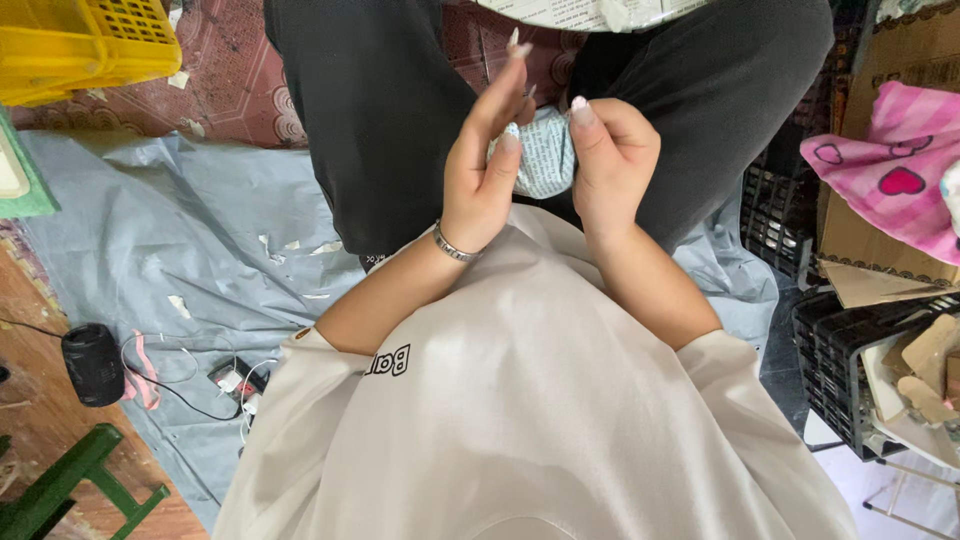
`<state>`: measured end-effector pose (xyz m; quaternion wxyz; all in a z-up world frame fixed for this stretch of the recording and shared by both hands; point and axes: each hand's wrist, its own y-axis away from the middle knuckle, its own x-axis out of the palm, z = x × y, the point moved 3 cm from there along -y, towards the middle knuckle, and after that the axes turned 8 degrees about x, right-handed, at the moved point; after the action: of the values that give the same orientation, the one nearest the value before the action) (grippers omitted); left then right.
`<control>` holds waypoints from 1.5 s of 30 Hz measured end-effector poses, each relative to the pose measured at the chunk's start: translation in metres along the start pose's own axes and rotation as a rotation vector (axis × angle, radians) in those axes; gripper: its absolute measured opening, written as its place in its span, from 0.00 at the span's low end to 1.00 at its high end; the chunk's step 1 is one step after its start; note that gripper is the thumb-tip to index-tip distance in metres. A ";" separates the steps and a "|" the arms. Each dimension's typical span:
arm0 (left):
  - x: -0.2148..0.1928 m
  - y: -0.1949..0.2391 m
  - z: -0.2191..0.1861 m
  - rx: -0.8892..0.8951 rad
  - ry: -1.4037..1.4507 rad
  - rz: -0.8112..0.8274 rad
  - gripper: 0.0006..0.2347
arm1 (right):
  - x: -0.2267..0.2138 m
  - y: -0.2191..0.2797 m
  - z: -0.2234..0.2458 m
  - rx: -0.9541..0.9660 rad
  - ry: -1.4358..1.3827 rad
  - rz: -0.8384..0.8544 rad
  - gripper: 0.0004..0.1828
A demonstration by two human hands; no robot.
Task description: The person sits on the floor and wraps various ceramic items, including cups and small bowls, with newspaper. They pick up each item, fold a sheet of newspaper around it, and place the wrapped item on a nearby table.
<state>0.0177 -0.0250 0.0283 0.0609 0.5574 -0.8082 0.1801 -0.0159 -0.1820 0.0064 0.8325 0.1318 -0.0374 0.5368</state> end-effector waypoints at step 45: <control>0.006 -0.027 -0.012 0.278 -0.313 -0.449 0.18 | 0.058 0.023 0.030 -0.312 0.438 0.610 0.44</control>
<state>0.0387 -0.0343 0.0476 -0.1028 0.7460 -0.6320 0.1831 -0.0097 -0.1292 0.0513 0.6333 -0.1307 0.0224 0.7624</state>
